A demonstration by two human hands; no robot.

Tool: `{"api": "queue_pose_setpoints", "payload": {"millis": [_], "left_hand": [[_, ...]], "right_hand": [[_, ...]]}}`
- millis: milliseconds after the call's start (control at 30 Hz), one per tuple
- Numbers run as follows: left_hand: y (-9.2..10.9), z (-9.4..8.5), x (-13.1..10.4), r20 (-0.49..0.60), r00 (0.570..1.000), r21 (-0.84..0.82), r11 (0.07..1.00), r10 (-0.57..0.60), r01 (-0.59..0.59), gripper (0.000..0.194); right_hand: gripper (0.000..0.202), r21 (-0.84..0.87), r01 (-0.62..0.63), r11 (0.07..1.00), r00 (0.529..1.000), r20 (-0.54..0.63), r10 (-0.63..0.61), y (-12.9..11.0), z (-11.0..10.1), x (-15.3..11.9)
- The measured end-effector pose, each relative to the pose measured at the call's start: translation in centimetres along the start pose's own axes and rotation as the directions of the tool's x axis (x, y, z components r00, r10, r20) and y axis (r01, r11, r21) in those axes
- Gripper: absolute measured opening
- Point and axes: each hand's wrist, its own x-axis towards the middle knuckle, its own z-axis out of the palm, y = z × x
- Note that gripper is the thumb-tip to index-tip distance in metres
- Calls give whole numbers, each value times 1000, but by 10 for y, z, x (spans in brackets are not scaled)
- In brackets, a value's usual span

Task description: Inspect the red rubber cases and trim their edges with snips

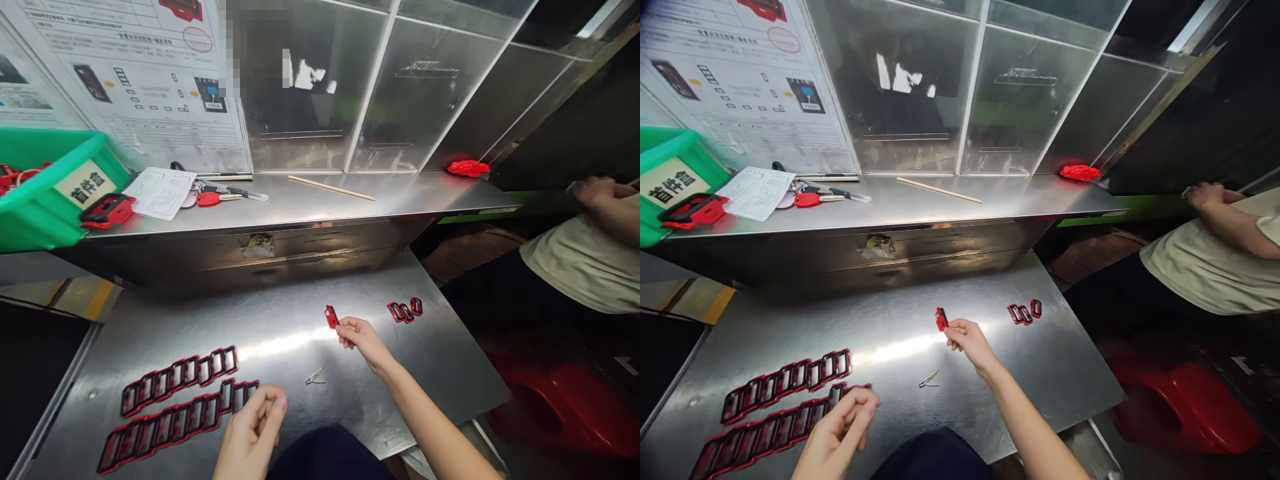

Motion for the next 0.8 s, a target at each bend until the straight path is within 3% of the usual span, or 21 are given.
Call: {"api": "queue_pose_setpoints", "payload": {"millis": [133, 267, 367, 533, 667, 800], "left_hand": [[21, -2, -1, -49, 999, -45, 999, -10, 7, 56], [32, -7, -9, 14, 999, -42, 998, 52, -51, 54], [34, -9, -15, 33, 998, -28, 998, 51, -50, 56], [43, -10, -22, 109, 992, -76, 994, -69, 77, 60], [52, -10, -24, 92, 980, -189, 964, -174, 188, 64], [53, -9, -27, 16, 951, -317, 901, -309, 298, 67]], "right_hand": [[51, 102, -32, 994, 970, 244, 6, -30, 42, -51], [51, 180, -134, 974, 897, 441, 42, -48, 64, -86], [48, 227, -181, 957, 856, 516, 39, -51, 73, -97], [47, 266, -196, 944, 825, 566, 11, -51, 78, -104], [45, 247, -60, 967, 809, 580, -98, -52, 75, -109], [35, 183, 252, 950, 781, 541, -311, -54, 72, -111]]}}
